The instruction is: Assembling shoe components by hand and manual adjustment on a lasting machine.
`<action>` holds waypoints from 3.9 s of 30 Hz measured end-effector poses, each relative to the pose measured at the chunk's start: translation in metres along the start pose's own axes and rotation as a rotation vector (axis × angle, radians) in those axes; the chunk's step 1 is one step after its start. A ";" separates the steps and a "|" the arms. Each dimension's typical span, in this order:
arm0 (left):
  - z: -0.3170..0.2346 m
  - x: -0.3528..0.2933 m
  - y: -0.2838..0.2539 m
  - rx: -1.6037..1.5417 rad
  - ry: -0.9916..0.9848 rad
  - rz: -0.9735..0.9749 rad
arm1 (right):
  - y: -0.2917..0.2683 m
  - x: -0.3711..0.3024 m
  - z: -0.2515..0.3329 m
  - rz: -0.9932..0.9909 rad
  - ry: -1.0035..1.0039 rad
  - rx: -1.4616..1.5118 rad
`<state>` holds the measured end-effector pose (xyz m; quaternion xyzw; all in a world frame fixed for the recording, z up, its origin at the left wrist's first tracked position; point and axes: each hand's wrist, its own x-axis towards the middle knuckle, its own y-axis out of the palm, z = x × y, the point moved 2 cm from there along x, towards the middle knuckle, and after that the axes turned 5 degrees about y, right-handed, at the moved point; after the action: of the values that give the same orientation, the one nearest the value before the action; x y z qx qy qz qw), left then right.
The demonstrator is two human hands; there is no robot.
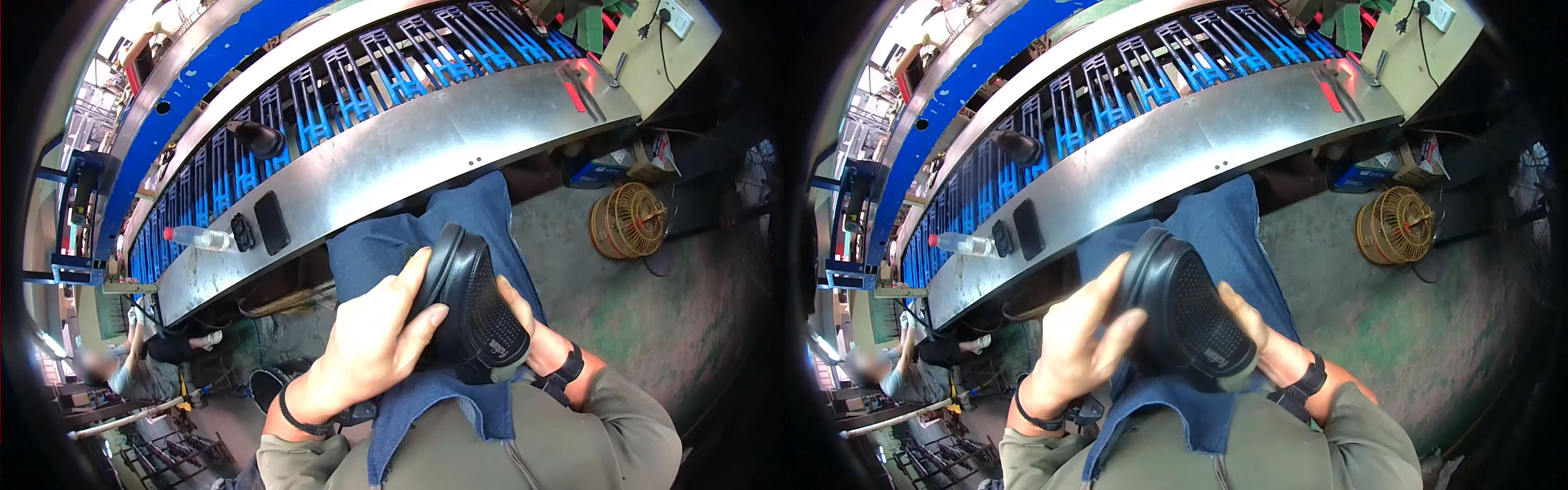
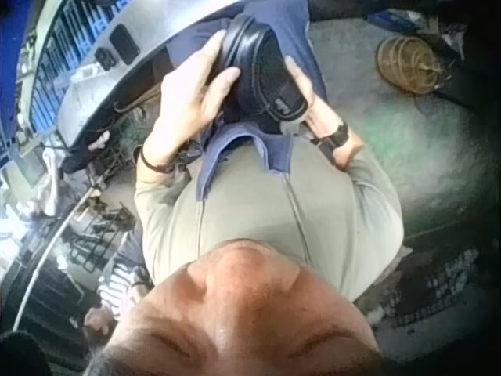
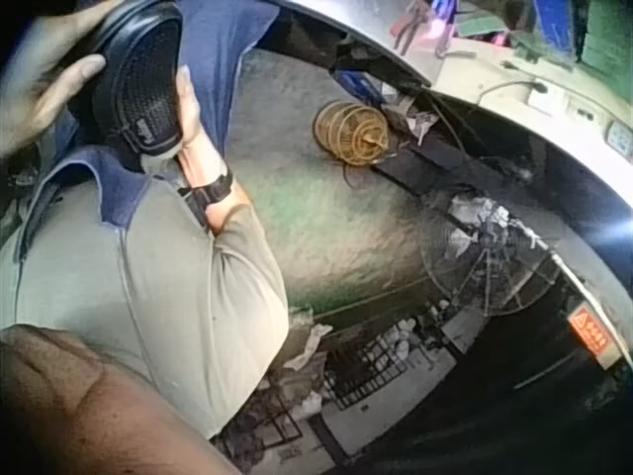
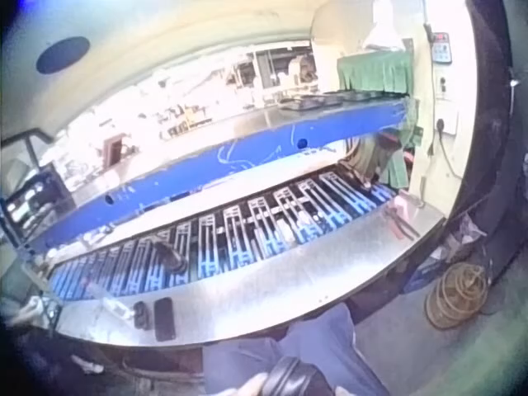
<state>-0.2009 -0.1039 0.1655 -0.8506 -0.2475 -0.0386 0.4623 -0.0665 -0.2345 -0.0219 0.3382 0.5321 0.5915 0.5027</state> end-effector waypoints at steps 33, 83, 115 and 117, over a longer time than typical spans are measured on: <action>0.122 -0.129 0.031 -1.633 -0.351 -0.670 | 0.149 0.103 0.031 0.206 -0.464 -1.866; 0.131 -0.120 0.055 -0.649 -0.502 -0.410 | 0.097 0.119 0.059 -0.170 -0.331 -1.478; 0.153 -0.033 0.064 -0.663 0.080 0.032 | 0.049 0.110 0.102 0.180 -0.164 -1.663; 0.166 -0.020 0.058 -0.828 -0.106 -0.073 | 0.048 0.120 0.108 -0.030 -0.158 -1.585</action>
<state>-0.2188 -0.0045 0.0204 -0.9561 -0.2645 -0.1076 0.0663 -0.0089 -0.0856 0.0305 -0.0863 -0.0796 0.7614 0.6376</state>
